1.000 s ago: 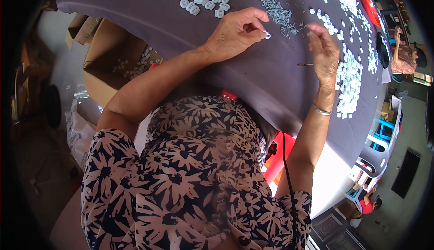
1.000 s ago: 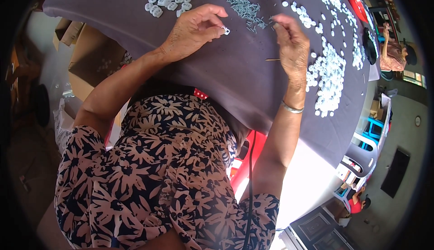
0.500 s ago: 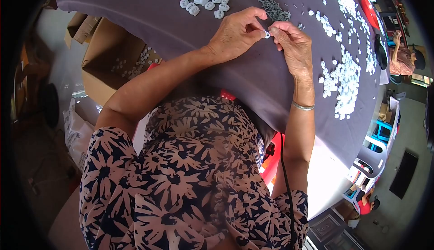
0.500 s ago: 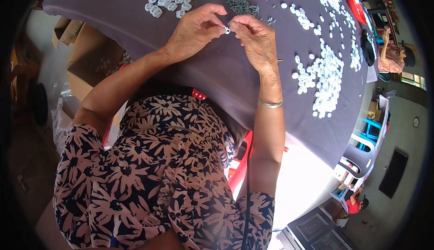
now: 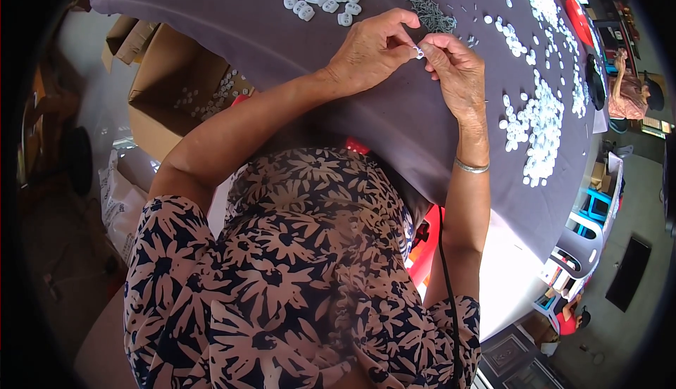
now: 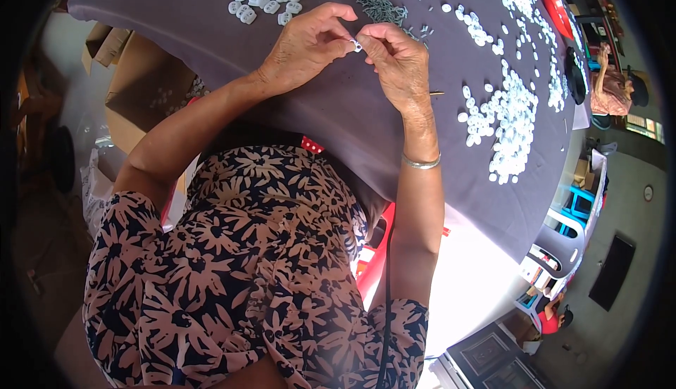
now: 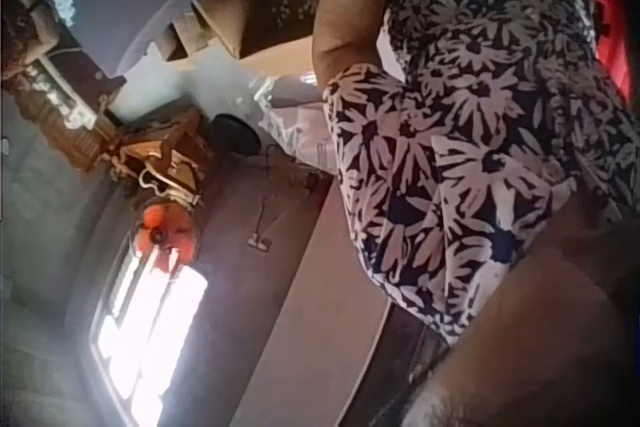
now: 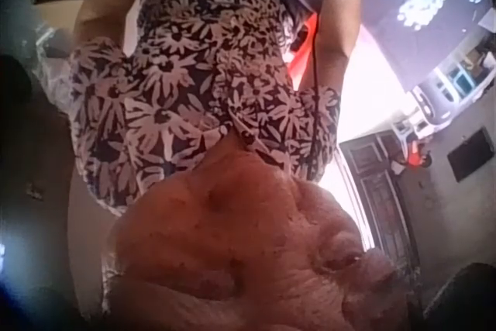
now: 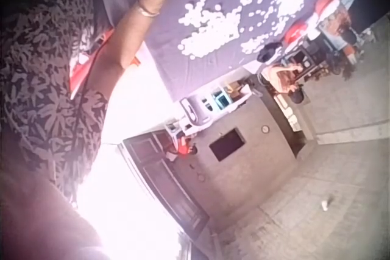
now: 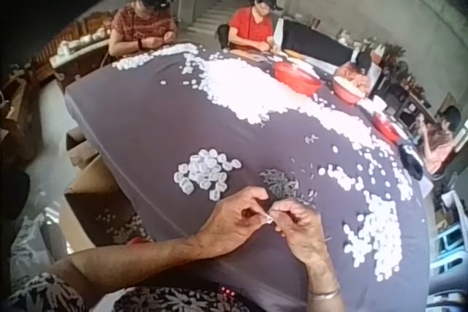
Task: The person assembles cord locks by hand by picking up plastic components and small metal springs from the table, inserting the springs into the plastic pieces, and placing the assembled fasteners in a pile on the table.
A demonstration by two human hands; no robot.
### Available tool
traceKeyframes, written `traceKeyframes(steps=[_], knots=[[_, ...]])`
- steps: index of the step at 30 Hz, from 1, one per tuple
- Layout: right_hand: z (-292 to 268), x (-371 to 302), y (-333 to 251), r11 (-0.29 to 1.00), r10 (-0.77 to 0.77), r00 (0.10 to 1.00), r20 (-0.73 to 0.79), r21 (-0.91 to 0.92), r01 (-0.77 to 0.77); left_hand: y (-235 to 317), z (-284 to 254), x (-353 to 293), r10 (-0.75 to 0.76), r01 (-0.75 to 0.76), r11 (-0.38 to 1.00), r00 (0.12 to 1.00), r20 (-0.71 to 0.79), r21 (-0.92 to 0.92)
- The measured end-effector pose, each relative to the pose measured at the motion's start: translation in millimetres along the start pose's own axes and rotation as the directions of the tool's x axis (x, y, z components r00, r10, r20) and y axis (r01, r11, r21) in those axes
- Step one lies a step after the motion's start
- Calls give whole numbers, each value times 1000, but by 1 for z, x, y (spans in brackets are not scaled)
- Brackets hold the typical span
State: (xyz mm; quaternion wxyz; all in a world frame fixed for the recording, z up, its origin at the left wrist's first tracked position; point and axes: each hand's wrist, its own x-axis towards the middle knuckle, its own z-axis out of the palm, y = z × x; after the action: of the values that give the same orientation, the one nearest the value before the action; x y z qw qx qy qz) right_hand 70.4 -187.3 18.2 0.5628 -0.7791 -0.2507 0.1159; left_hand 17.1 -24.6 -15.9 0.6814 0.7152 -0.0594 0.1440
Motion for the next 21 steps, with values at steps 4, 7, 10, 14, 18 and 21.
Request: traceKeyframes(steps=[4, 7, 10, 14, 18, 21], knots=[[2, -1, 1, 983, -129, 991, -22, -133, 125, 0, 1, -1, 10, -9, 1000, 1000, -15, 30], [3, -1, -2, 951, -194, 981, -29, -252, 181, -1, 2, -1, 31, -29, 998, 999, -25, 48], [6, 1, -3, 896, -278, 960, -39, -371, 244, 1, 2, -2, 16, -13, 998, 999, -39, 67], [11, 2, -11, 842, -348, 937, -28, -448, 299, -1, 0, -2, 0, 5, 994, 999, -48, 105], [10, 2, -11, 833, -356, 934, -12, -458, 312, 0, -2, -1, -19, 22, 994, 999, -29, 104], [9, 0, -11, 847, -341, 940, -13, -438, 301, 6, -2, -2, -58, 58, 995, 998, -1, 81]])
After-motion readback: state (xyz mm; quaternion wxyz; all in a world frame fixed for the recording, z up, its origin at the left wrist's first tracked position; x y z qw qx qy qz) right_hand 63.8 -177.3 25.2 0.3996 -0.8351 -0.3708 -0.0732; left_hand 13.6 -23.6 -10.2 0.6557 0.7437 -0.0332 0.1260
